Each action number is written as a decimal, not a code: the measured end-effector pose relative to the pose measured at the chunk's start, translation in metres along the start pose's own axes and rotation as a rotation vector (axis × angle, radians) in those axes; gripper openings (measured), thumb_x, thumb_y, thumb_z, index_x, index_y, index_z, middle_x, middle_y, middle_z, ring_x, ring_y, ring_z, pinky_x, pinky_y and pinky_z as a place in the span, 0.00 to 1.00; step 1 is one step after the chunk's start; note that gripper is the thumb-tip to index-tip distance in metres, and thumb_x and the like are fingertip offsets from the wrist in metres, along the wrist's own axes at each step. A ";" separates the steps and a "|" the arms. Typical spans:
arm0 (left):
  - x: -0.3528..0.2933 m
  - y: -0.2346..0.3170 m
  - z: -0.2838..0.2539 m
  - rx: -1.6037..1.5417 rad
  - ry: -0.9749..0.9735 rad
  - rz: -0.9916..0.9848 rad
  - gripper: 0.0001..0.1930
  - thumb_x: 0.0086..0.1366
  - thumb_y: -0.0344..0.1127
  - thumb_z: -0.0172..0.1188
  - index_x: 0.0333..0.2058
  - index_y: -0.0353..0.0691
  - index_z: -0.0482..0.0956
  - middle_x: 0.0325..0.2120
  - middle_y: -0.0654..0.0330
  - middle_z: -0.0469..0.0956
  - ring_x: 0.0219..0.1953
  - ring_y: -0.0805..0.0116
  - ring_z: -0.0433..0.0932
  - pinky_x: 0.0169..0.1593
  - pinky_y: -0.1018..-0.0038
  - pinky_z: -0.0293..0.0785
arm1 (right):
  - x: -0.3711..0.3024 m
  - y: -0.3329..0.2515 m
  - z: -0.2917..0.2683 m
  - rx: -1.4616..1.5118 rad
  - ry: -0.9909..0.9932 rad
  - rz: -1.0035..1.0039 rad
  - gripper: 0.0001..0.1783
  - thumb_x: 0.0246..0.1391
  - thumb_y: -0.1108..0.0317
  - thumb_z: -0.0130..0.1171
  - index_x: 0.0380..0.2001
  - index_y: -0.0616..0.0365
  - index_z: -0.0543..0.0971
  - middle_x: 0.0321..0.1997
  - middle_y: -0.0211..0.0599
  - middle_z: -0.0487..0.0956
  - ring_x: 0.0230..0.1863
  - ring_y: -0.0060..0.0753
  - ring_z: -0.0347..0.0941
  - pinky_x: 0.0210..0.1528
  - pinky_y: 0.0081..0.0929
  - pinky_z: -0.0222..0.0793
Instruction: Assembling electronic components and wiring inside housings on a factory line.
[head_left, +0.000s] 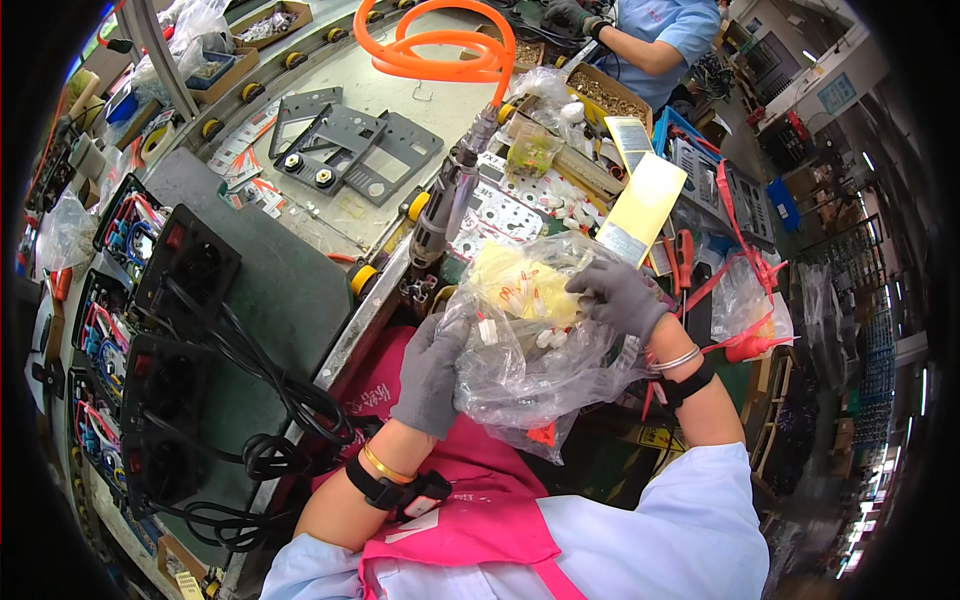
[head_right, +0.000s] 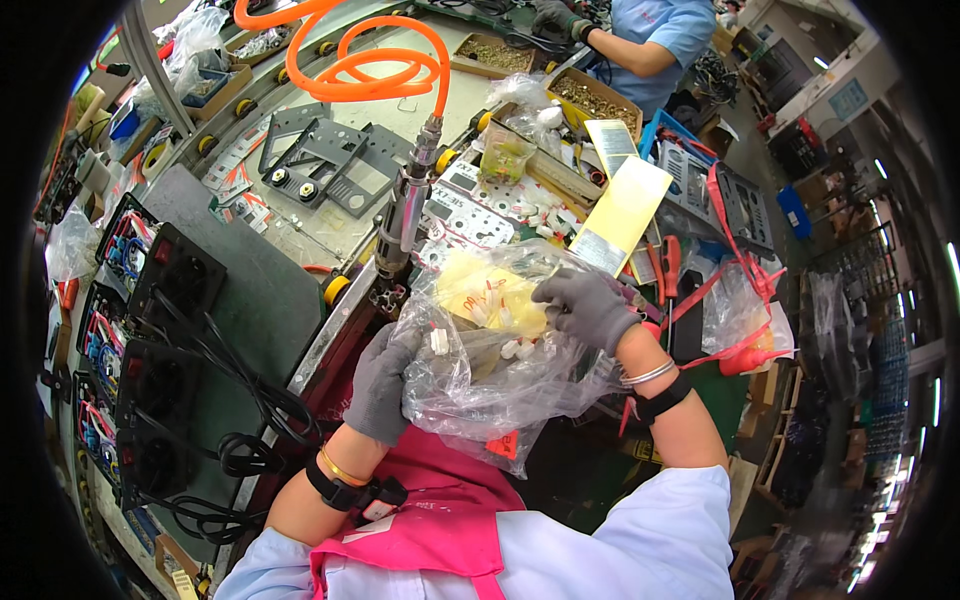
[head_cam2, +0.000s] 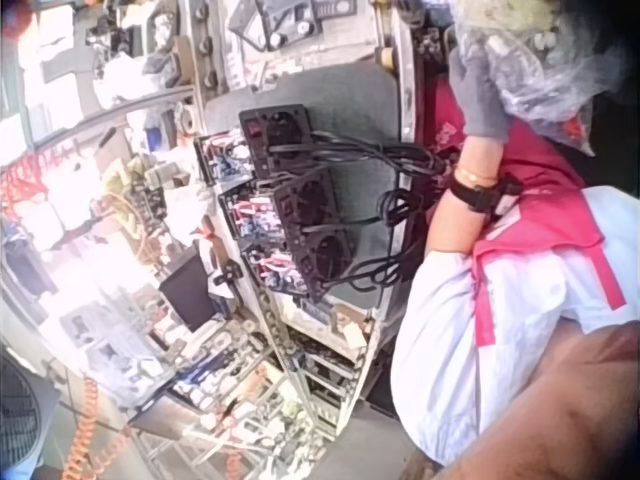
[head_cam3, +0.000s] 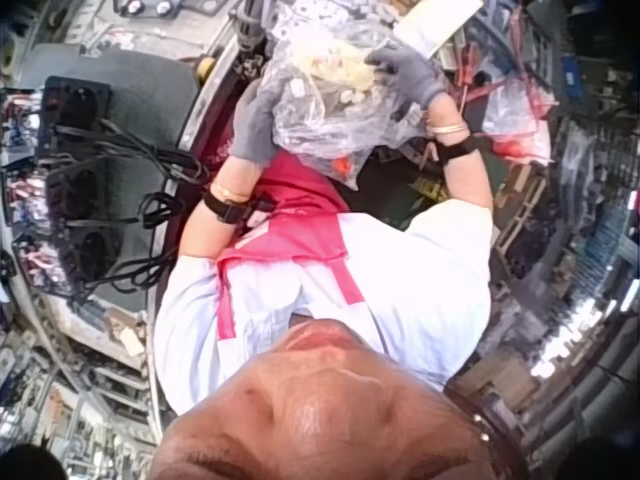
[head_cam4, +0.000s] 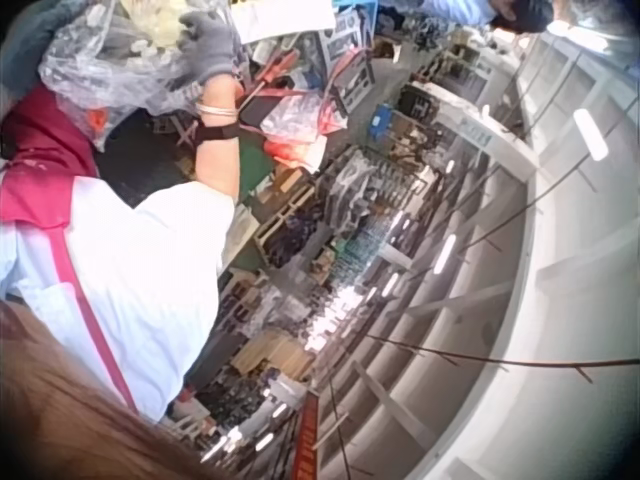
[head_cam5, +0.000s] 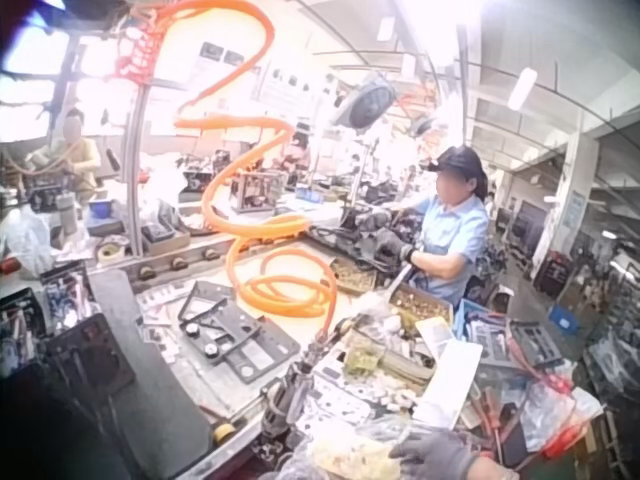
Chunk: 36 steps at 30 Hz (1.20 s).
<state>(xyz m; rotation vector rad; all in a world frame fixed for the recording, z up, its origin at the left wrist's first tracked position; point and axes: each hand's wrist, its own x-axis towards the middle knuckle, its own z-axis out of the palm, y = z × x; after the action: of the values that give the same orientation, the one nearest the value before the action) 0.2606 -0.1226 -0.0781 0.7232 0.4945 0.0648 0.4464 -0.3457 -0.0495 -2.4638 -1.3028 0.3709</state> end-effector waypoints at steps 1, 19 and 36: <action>0.000 0.000 0.000 -0.002 -0.009 -0.002 0.16 0.65 0.33 0.51 0.49 0.31 0.71 0.41 0.55 0.76 0.39 0.69 0.78 0.44 0.73 0.77 | 0.000 0.002 -0.003 0.112 -0.003 0.140 0.14 0.45 0.72 0.59 0.39 0.52 0.78 0.36 0.39 0.77 0.36 0.43 0.76 0.38 0.33 0.73; 0.000 -0.009 -0.003 -0.018 -0.028 -0.028 0.16 0.65 0.32 0.51 0.49 0.32 0.69 0.41 0.56 0.76 0.40 0.68 0.78 0.44 0.72 0.77 | 0.024 -0.018 0.001 -0.211 -0.117 0.213 0.18 0.46 0.70 0.60 0.43 0.52 0.74 0.39 0.45 0.78 0.42 0.47 0.75 0.44 0.37 0.71; -0.005 -0.001 0.002 -0.019 -0.018 -0.039 0.16 0.64 0.32 0.52 0.49 0.33 0.70 0.39 0.58 0.75 0.38 0.72 0.76 0.43 0.75 0.75 | 0.070 0.043 -0.049 0.014 0.363 0.272 0.15 0.44 0.71 0.65 0.39 0.56 0.77 0.33 0.38 0.79 0.33 0.34 0.77 0.39 0.27 0.72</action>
<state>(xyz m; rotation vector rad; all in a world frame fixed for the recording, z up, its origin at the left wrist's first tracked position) 0.2576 -0.1257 -0.0752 0.6947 0.4899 0.0270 0.5353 -0.3176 -0.0275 -2.5471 -0.8200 -0.0098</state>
